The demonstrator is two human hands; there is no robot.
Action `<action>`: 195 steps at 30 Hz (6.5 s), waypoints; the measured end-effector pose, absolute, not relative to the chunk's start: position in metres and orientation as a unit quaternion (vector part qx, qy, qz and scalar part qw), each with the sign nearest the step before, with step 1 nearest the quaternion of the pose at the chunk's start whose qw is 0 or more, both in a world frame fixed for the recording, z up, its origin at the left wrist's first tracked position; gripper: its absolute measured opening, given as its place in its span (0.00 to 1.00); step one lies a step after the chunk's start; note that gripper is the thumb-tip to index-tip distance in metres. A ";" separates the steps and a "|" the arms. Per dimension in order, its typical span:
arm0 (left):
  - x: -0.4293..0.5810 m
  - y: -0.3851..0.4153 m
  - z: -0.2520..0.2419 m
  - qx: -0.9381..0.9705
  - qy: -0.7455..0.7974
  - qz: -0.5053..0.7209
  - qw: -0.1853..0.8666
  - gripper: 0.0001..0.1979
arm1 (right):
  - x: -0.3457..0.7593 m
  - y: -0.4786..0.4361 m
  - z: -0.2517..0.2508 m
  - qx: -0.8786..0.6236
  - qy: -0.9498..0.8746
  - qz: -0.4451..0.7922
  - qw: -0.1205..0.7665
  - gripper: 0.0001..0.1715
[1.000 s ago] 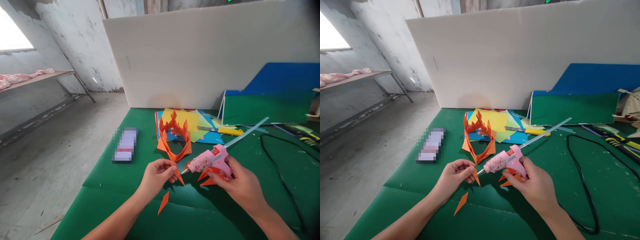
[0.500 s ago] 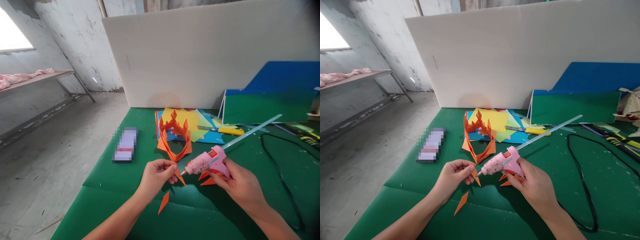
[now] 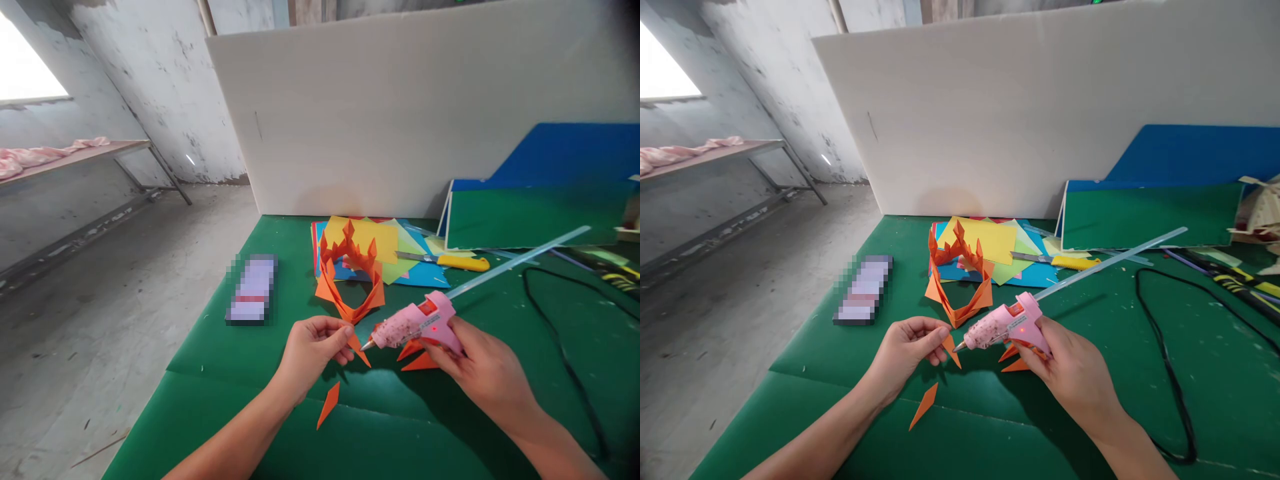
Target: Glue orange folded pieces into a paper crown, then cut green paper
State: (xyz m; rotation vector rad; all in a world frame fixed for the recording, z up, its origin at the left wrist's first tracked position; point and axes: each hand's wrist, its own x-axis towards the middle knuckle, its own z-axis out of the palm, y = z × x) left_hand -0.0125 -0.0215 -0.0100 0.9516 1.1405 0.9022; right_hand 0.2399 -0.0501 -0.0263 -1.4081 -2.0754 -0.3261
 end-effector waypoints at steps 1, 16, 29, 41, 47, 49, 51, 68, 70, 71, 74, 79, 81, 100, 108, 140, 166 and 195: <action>-0.013 -0.021 -0.010 0.418 0.502 0.397 0.644 0.17 | 0.240 -0.050 -0.026 -0.530 -0.783 -0.126 0.300 0.17; -0.013 -0.021 -0.010 0.419 0.504 0.394 0.644 0.17 | 0.239 -0.049 -0.024 -0.517 -0.789 -0.132 0.303 0.17; -0.014 -0.019 -0.011 0.418 0.507 0.393 0.643 0.18 | 0.240 -0.050 -0.021 -0.506 -0.794 -0.151 0.302 0.18; -0.018 -0.015 -0.008 0.414 0.510 0.404 0.636 0.17 | 0.242 -0.051 -0.022 -0.500 -0.796 -0.153 0.305 0.17; -0.018 -0.015 -0.008 0.410 0.510 0.417 0.631 0.16 | 0.244 -0.052 -0.022 -0.502 -0.798 -0.145 0.300 0.17; -0.018 -0.015 -0.008 0.408 0.506 0.424 0.631 0.16 | 0.245 -0.052 -0.023 -0.506 -0.794 -0.146 0.302 0.18; -0.018 -0.015 -0.008 0.404 0.499 0.439 0.629 0.15 | 0.245 -0.052 -0.023 -0.521 -0.784 -0.128 0.311 0.19; -0.020 -0.013 -0.006 0.384 0.482 0.492 0.615 0.14 | 0.321 -0.026 -0.031 -0.784 -0.577 0.111 0.200 0.18; -0.021 -0.013 -0.007 0.388 0.485 0.493 0.610 0.13 | 0.328 -0.023 -0.039 -0.782 -0.584 0.097 0.193 0.18; -0.022 -0.013 -0.007 0.390 0.485 0.494 0.607 0.13 | 0.330 -0.023 -0.043 -0.781 -0.588 0.083 0.193 0.19; -0.024 -0.013 -0.007 0.396 0.484 0.496 0.602 0.12 | 0.334 -0.021 -0.054 -0.775 -0.598 0.051 0.197 0.18; -0.024 -0.013 -0.005 0.398 0.475 0.502 0.603 0.14 | 0.335 -0.020 -0.063 -0.776 -0.600 0.028 0.193 0.16; -0.025 -0.012 -0.006 0.395 0.468 0.512 0.602 0.15 | 0.336 -0.019 -0.066 -0.776 -0.602 0.022 0.189 0.16; -0.023 -0.026 -0.003 0.567 0.461 0.499 0.466 0.02 | 0.172 -0.028 0.036 -0.526 -0.746 0.281 0.296 0.14; -0.025 -0.024 -0.004 0.545 0.462 0.497 0.492 0.04 | 0.151 -0.015 0.039 -0.528 -0.749 0.299 0.267 0.11; -0.023 -0.004 -0.020 0.192 0.359 0.444 0.798 0.09 | 0.180 -0.001 0.046 -0.525 -0.618 0.408 0.420 0.17; -0.010 -0.014 -0.024 0.229 0.318 0.451 0.802 0.08 | 0.160 -0.005 0.024 -0.586 -0.697 0.212 0.355 0.11; -0.011 -0.016 -0.026 0.239 0.311 0.452 0.801 0.10 | 0.155 -0.007 0.026 -0.586 -0.694 0.227 0.351 0.11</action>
